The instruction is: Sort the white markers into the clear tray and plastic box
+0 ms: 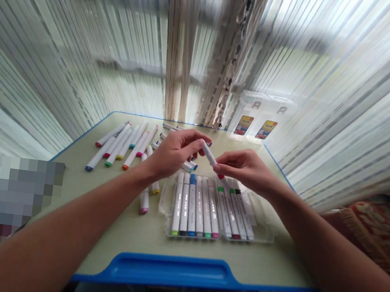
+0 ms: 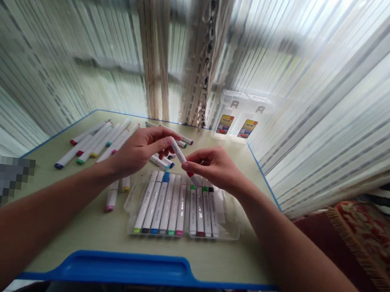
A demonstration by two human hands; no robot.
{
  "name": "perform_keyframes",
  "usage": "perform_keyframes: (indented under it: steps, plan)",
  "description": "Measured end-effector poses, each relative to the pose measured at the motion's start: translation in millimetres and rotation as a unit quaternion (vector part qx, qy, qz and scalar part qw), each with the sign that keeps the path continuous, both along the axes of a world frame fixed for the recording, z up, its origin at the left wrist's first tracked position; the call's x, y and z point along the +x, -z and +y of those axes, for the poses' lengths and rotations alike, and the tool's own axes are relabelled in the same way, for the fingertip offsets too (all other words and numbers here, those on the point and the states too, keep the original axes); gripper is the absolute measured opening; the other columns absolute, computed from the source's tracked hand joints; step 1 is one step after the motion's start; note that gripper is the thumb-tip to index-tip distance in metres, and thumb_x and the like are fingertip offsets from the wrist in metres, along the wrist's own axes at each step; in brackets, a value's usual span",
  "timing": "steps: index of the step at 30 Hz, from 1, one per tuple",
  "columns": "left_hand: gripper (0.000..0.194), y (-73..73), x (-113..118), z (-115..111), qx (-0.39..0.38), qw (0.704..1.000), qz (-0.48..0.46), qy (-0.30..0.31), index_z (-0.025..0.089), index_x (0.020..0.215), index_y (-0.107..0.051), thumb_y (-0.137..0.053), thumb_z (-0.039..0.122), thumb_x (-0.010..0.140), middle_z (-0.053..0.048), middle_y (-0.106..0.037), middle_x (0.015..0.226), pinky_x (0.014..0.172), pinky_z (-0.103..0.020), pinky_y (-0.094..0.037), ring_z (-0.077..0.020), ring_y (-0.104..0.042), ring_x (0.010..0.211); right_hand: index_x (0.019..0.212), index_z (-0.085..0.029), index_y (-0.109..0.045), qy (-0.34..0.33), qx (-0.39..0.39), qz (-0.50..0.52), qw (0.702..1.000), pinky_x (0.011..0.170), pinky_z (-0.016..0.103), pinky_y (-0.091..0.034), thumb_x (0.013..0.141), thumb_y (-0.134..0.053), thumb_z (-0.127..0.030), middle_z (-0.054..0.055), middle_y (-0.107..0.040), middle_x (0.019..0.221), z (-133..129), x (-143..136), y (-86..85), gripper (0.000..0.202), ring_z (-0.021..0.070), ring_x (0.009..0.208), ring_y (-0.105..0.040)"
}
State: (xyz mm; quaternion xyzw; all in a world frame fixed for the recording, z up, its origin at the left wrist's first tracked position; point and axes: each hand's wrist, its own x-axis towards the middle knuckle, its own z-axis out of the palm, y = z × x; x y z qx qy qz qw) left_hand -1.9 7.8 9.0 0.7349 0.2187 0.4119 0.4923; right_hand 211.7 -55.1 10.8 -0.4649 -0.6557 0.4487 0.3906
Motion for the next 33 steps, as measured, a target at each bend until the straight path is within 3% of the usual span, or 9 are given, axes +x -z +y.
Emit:
perform_keyframes:
  steps: [5, 8, 11, 14, 20, 33]
  plan:
    - [0.031, 2.0, 6, -7, -0.001, 1.0, -0.02, 0.011, 0.009, 0.118, -0.067, -0.062, 0.027, 0.094, -0.006, -0.07, 0.087, 0.064, -0.026, -0.049, -0.0118, -0.058, 0.068, 0.074, -0.015, -0.073, 0.011, -0.029, 0.063, 0.998, 0.043, 0.02, -0.035, 0.077, -0.085, -0.038, -0.001, -0.064, 0.06, -3, -4, 1.6, 0.027, 0.0064, 0.048, -0.049]
    - [0.038, 5.5, 6, -5, -0.008, 1.0, 0.0, 0.011, 0.009, 0.123, -0.064, -0.064, 0.03, 0.092, -0.009, -0.071, 0.094, 0.067, -0.027, -0.05, -0.0143, -0.062, 0.076, 0.079, -0.016, -0.074, 0.036, -0.013, 0.161, 0.986, 0.046, 0.021, -0.046, 0.075, -0.086, -0.038, 0.001, -0.07, 0.066, 1, -5, 6.3, 0.026, 0.0083, 0.05, -0.055]
    - [0.037, 9.7, 5, -2, -0.014, 0.998, 0.038, 0.05, 0.009, 0.119, -0.068, -0.067, 0.032, 0.09, -0.011, -0.073, 0.097, 0.068, -0.027, -0.05, -0.0164, -0.065, 0.082, 0.08, -0.016, -0.075, 0.079, -0.002, 0.221, 0.972, 0.051, 0.024, -0.055, 0.073, -0.088, -0.035, 0.003, -0.073, 0.07, 5, -4, 9.6, 0.024, 0.0103, 0.053, -0.06]
    - [0.03, 11.8, 3, 1, -0.028, 0.994, 0.054, 0.086, 0.009, 0.114, -0.071, -0.064, 0.027, 0.091, -0.009, -0.074, 0.09, 0.066, -0.026, -0.049, -0.0131, -0.062, 0.074, 0.082, -0.015, -0.076, 0.109, -0.008, 0.255, 0.961, 0.051, 0.022, -0.056, 0.074, -0.088, -0.033, 0.004, -0.075, 0.072, 7, -3, 10.7, 0.023, 0.0103, 0.053, -0.063]
    - [0.035, 10.7, 1, 5, -0.073, 0.994, -0.004, 0.082, 0.009, 0.121, -0.071, -0.066, 0.021, 0.089, -0.009, -0.076, 0.094, 0.063, -0.025, -0.05, -0.0098, -0.059, 0.067, 0.084, -0.015, -0.076, 0.134, -0.037, 0.312, 0.94, 0.049, 0.02, -0.058, 0.07, -0.089, -0.031, 0.004, -0.077, 0.071, 10, -1, 9.2, 0.025, 0.0106, 0.05, -0.066]
    - [0.034, 8.6, -2, 4, -0.12, 0.985, -0.056, 0.112, 0.016, 0.116, -0.078, -0.079, 0.027, 0.084, -0.01, -0.08, 0.095, 0.064, -0.023, -0.051, -0.0092, -0.061, 0.068, 0.086, -0.015, -0.076, 0.095, -0.044, 0.346, 0.932, 0.05, 0.017, -0.059, 0.072, -0.089, -0.029, 0.002, -0.076, 0.069, 8, -1, 8.5, 0.024, 0.0088, 0.048, -0.065]
